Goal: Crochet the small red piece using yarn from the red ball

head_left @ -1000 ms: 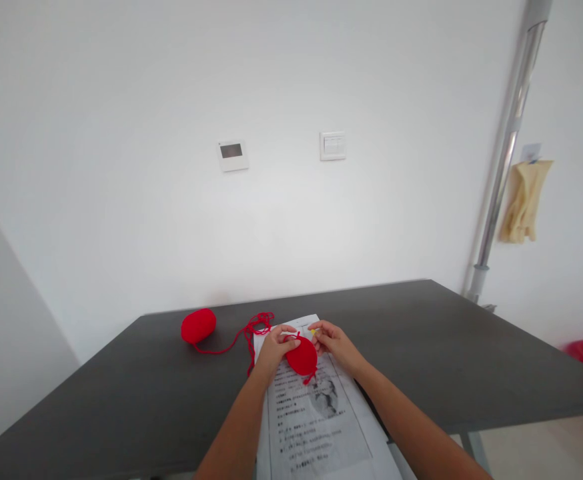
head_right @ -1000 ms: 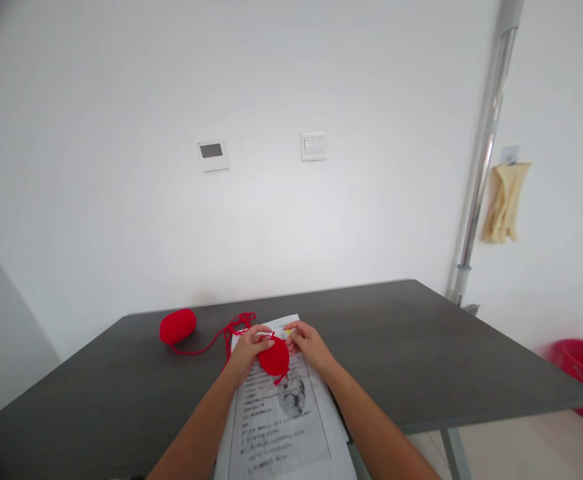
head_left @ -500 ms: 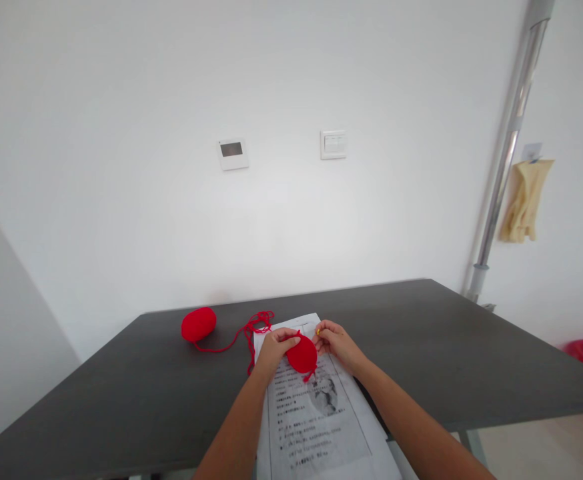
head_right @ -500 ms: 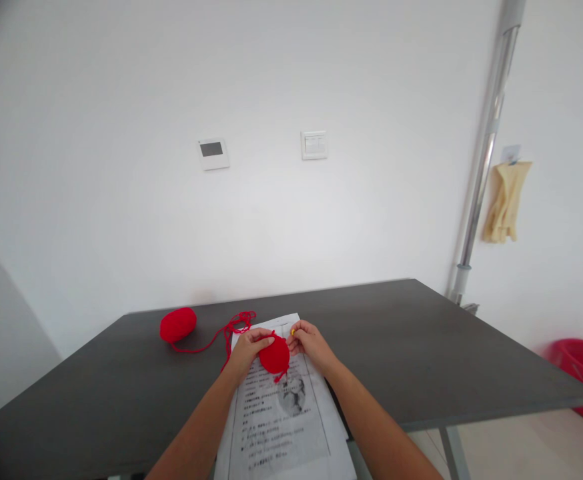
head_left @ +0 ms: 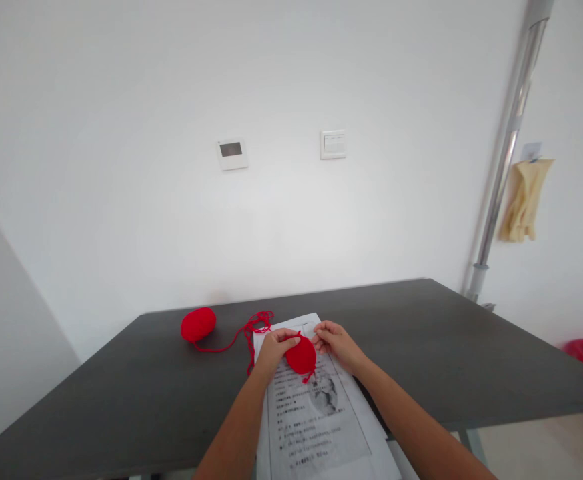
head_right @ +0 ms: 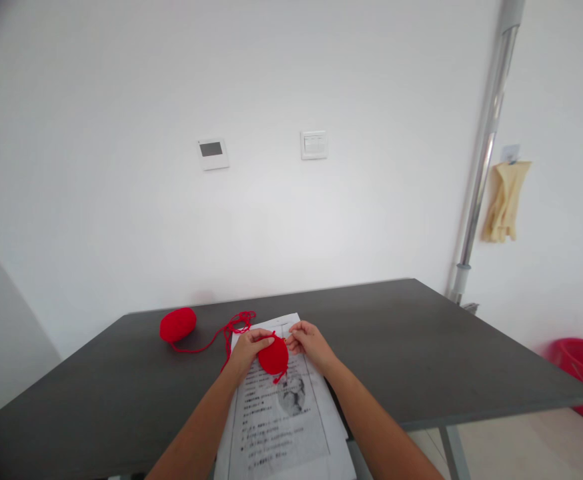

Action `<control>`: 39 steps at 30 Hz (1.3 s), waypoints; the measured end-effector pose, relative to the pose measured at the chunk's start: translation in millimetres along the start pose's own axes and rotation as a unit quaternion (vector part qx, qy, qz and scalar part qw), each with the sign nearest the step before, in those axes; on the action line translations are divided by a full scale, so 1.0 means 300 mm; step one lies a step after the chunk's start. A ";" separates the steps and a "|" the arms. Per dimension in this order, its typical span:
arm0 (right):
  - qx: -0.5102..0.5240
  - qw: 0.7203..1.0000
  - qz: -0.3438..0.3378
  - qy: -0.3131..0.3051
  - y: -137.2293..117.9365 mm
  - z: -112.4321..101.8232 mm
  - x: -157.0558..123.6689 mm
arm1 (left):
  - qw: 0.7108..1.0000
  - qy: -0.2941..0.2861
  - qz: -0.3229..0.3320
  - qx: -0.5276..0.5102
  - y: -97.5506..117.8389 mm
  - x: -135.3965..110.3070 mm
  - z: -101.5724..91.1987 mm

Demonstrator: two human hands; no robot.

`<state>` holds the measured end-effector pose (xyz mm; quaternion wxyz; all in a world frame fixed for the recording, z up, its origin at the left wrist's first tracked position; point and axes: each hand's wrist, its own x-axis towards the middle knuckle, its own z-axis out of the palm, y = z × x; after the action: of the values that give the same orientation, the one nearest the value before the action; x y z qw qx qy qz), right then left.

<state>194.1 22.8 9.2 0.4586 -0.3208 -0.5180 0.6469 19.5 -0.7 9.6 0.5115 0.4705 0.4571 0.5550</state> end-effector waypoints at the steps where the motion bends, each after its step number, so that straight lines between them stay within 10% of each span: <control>1: -0.030 0.999 -0.007 0.020 0.008 -0.006 0.007 | 1.000 0.008 0.001 -0.007 0.002 0.000 0.000; 4: -0.190 0.977 -0.060 0.081 0.029 -0.024 0.019 | 0.998 0.045 -0.006 -0.049 0.013 -0.003 -0.003; 10: -0.502 0.842 -0.176 0.084 0.037 -0.021 0.003 | 0.988 0.095 -0.010 -0.122 0.032 -0.005 -0.011; 19: -0.632 0.759 -0.149 0.055 0.018 0.029 -0.004 | 0.991 0.086 -0.018 -0.097 0.005 0.012 -0.017; 31: -0.300 0.935 -0.178 0.061 0.028 -0.008 0.019 | 0.997 0.038 -0.022 -0.063 0.005 0.004 -0.010; 39: -0.094 0.989 -0.105 0.038 0.031 0.002 0.026 | 0.997 0.026 -0.020 -0.068 -0.002 0.004 -0.008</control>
<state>188.2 29.4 0.9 0.5112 -0.3306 -0.5898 0.5306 17.1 0.4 8.7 0.5411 0.4105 0.4413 0.5865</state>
